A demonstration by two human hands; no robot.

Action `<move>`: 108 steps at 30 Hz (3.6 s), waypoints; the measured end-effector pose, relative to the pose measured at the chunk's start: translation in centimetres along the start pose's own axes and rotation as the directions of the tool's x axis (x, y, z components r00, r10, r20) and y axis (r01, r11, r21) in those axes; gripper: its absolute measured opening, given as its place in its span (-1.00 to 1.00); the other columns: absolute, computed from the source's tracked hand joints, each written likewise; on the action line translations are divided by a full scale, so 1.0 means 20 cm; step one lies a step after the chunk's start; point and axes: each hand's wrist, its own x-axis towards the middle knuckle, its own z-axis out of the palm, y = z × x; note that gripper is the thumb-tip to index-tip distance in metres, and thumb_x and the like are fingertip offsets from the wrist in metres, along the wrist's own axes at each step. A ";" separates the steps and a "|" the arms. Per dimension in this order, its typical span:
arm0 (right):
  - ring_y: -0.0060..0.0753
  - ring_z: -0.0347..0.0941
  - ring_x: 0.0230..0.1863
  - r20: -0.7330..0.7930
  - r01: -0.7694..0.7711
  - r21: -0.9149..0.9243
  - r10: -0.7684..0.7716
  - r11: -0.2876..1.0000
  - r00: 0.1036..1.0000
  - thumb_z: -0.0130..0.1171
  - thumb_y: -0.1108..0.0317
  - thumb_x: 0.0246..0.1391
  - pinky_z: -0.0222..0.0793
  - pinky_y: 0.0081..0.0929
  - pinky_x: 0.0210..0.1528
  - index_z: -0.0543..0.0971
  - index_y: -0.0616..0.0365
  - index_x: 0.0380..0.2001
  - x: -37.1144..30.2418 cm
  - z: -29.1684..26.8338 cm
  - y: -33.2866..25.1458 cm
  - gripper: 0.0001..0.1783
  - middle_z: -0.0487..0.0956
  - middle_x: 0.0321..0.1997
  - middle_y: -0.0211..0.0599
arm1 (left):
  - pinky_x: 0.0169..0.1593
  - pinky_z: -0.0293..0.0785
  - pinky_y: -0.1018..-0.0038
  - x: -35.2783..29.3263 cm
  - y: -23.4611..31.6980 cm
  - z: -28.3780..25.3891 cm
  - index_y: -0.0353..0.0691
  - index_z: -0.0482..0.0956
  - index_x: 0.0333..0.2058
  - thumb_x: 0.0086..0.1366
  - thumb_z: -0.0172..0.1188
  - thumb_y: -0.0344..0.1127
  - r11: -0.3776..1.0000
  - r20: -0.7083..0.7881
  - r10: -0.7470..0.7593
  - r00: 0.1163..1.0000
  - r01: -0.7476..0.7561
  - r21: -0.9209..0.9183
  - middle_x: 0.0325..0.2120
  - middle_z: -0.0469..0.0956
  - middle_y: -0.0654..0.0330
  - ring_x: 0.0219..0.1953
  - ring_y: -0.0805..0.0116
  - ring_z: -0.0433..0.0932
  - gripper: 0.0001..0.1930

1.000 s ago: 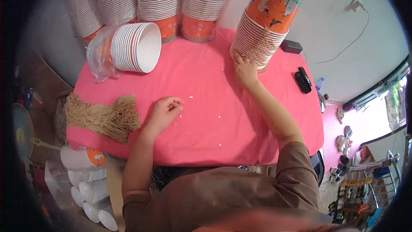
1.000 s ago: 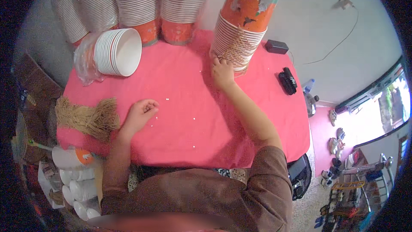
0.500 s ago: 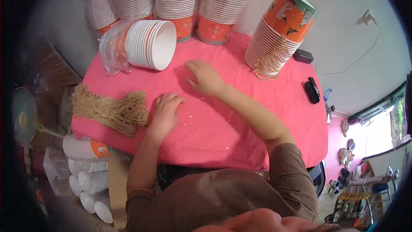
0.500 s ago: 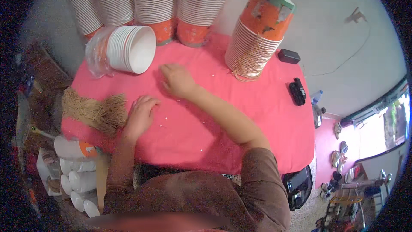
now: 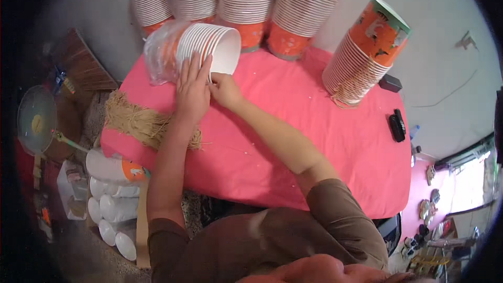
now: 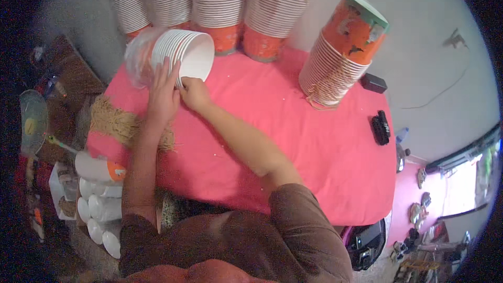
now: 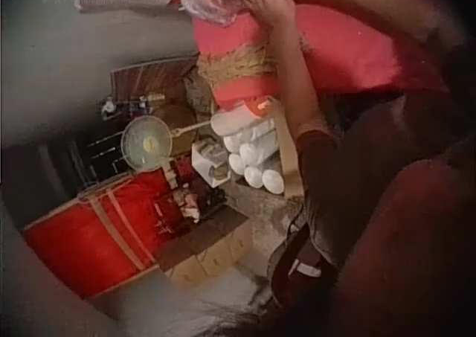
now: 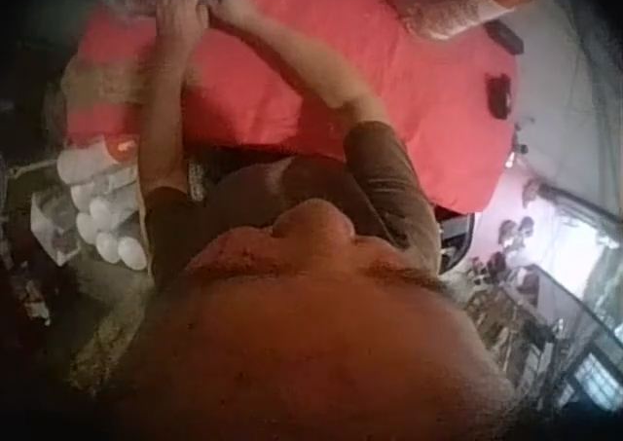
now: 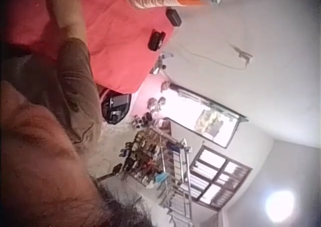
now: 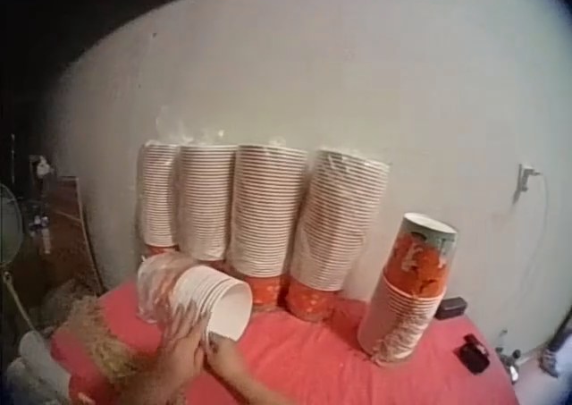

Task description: Attaching pre-cut string handles to large paper cups by threading them through holes and securing them.

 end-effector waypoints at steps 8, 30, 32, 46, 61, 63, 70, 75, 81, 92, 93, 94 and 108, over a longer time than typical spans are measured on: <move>0.16 0.51 -0.42 -0.026 -0.047 -0.233 0.042 0.971 0.999 0.29 0.17 -0.04 0.40 -0.08 -0.38 0.59 0.23 -0.46 -0.09 -0.27 -0.01 -0.70 0.55 -0.44 0.11 | 0.33 0.08 0.04 0.02 0.12 0.17 -0.01 0.07 0.33 0.09 -0.02 -0.64 0.992 0.086 -0.093 0.992 0.100 -0.082 0.36 -0.12 -0.10 0.35 -0.33 -0.15 -0.20; -0.10 0.55 -0.37 0.300 0.178 -0.549 -0.007 0.816 0.954 0.28 0.55 -0.18 0.43 -0.29 -0.32 0.55 0.20 -0.29 -0.75 -0.95 -0.77 -0.72 0.57 -0.39 -0.11 | -0.10 0.33 0.23 -0.45 0.04 -0.23 -0.25 0.49 -0.57 0.01 0.14 -0.38 0.986 0.301 0.145 0.943 -0.113 -0.121 -0.41 0.46 0.10 -0.24 0.09 0.44 -0.91; -0.11 0.54 -0.37 0.307 0.245 -0.592 -0.066 0.768 0.949 0.29 0.53 -0.18 0.43 -0.29 -0.33 0.55 0.20 -0.30 -0.76 -0.93 -0.74 -0.72 0.57 -0.41 -0.12 | -0.06 0.31 0.23 -0.48 0.07 -0.20 -0.22 0.50 -0.60 -0.02 0.14 -0.37 0.988 0.269 0.157 0.950 -0.151 -0.046 -0.40 0.47 0.12 -0.20 0.13 0.44 -0.92; -0.10 0.43 0.03 0.356 0.248 -0.613 -0.018 0.750 0.934 0.40 0.53 -0.38 0.16 -0.09 0.24 0.56 0.18 -0.25 -0.72 -1.17 -0.77 -0.53 0.56 -0.20 -0.19 | -0.22 0.38 0.31 -0.51 0.49 -0.13 -0.23 0.47 -0.48 0.08 0.19 -0.44 0.658 0.135 0.214 0.968 -0.040 -0.752 -0.51 0.43 0.17 -0.36 0.23 0.47 -0.93; -0.43 0.55 -0.30 0.373 0.165 -0.407 -0.001 0.899 0.928 0.29 0.50 -0.15 -0.24 0.10 0.42 0.60 0.08 -0.33 -0.66 -1.05 -0.65 -0.78 0.60 -0.37 -0.43 | -0.38 0.42 0.54 -0.39 0.58 -0.16 -0.33 0.50 -0.39 0.17 0.20 -0.48 0.384 0.320 -0.129 0.939 0.345 -0.857 -0.51 0.49 0.21 -0.49 0.48 0.47 -0.94; -0.37 0.55 -0.30 0.372 0.155 -0.432 0.018 0.888 0.928 0.29 0.48 -0.11 -0.14 0.08 0.40 0.60 0.10 -0.30 -0.66 -1.03 -0.70 -0.78 0.60 -0.36 -0.37 | -0.37 0.43 0.54 -0.40 0.58 -0.13 -0.34 0.50 -0.40 0.17 0.20 -0.49 0.339 0.331 -0.191 0.924 0.379 -0.861 -0.51 0.50 0.21 -0.48 0.48 0.49 -0.93; -0.35 0.55 -0.27 0.460 0.213 -0.386 -0.014 0.898 0.888 0.23 0.50 -0.01 0.38 -0.33 0.03 0.58 0.24 -0.26 -0.58 -0.98 -0.81 -0.81 0.62 -0.34 -0.32 | -0.38 0.46 0.52 -0.36 0.60 -0.09 -0.36 0.50 -0.45 0.11 0.20 -0.50 0.297 0.302 -0.281 0.911 0.381 -0.875 -0.55 0.53 0.17 -0.49 0.47 0.53 -0.93; -0.49 0.52 -0.31 0.440 -0.025 -0.299 0.161 0.954 0.884 0.04 0.52 0.18 0.43 -0.53 -0.23 0.56 0.36 -0.26 -0.53 -0.97 -0.77 -0.85 0.60 -0.37 -0.20 | -0.38 0.47 0.50 -0.34 0.62 -0.09 -0.36 0.49 -0.47 0.10 0.20 -0.49 0.334 0.281 -0.276 0.919 0.366 -0.868 -0.56 0.53 0.15 -0.50 0.45 0.54 -0.93; -0.50 0.50 -0.30 0.473 0.038 -0.365 0.150 0.930 0.868 0.05 0.52 0.17 0.41 -0.55 -0.21 0.57 0.33 -0.24 -0.51 -0.97 -0.76 -0.85 0.59 -0.38 -0.24 | -0.39 0.48 0.49 -0.34 0.63 -0.08 -0.36 0.50 -0.47 0.09 0.21 -0.48 0.367 0.253 -0.302 0.919 0.357 -0.859 -0.56 0.54 0.14 -0.50 0.42 0.55 -0.92; -0.64 0.44 -0.33 0.677 -0.031 -0.172 0.141 0.985 0.723 0.11 0.55 0.10 0.38 -0.59 -0.26 0.58 0.29 -0.29 -0.40 -0.96 -0.68 -0.88 0.60 -0.36 -0.40 | -0.39 0.49 0.49 -0.34 0.66 -0.01 -0.36 0.52 -0.44 0.13 0.22 -0.46 0.241 0.294 -0.364 0.884 0.394 -0.887 -0.53 0.58 0.12 -0.48 0.43 0.58 -0.91; -0.64 0.44 -0.34 0.706 -0.010 -0.138 0.105 0.990 0.700 0.11 0.55 0.09 0.38 -0.59 -0.28 0.58 0.30 -0.31 -0.39 -0.96 -0.66 -0.89 0.59 -0.37 -0.39 | -0.40 0.49 0.49 -0.34 0.67 -0.01 -0.36 0.52 -0.45 0.13 0.23 -0.46 0.260 0.287 -0.369 0.884 0.394 -0.881 -0.54 0.58 0.12 -0.49 0.43 0.58 -0.91; -0.64 0.44 -0.34 0.705 -0.012 -0.137 0.106 0.990 0.701 0.11 0.55 0.09 0.38 -0.59 -0.28 0.58 0.30 -0.31 -0.38 -0.95 -0.66 -0.89 0.59 -0.37 -0.39 | -0.41 0.48 0.49 -0.34 0.67 -0.01 -0.36 0.52 -0.45 0.13 0.24 -0.46 0.280 0.278 -0.375 0.884 0.394 -0.875 -0.54 0.57 0.12 -0.50 0.43 0.58 -0.90; -0.37 0.49 -0.34 -0.160 -0.077 -0.655 -0.039 0.752 0.986 0.14 0.45 0.00 0.39 -0.45 -0.20 0.49 0.28 -0.32 -0.61 -1.58 -0.69 -0.84 0.55 -0.38 -0.14 | -0.25 0.48 0.45 -0.47 0.40 -0.27 -0.32 0.58 -0.24 0.24 0.12 -0.49 0.631 0.122 -0.189 0.974 0.216 -0.745 -0.38 0.60 0.13 -0.34 0.34 0.58 -0.87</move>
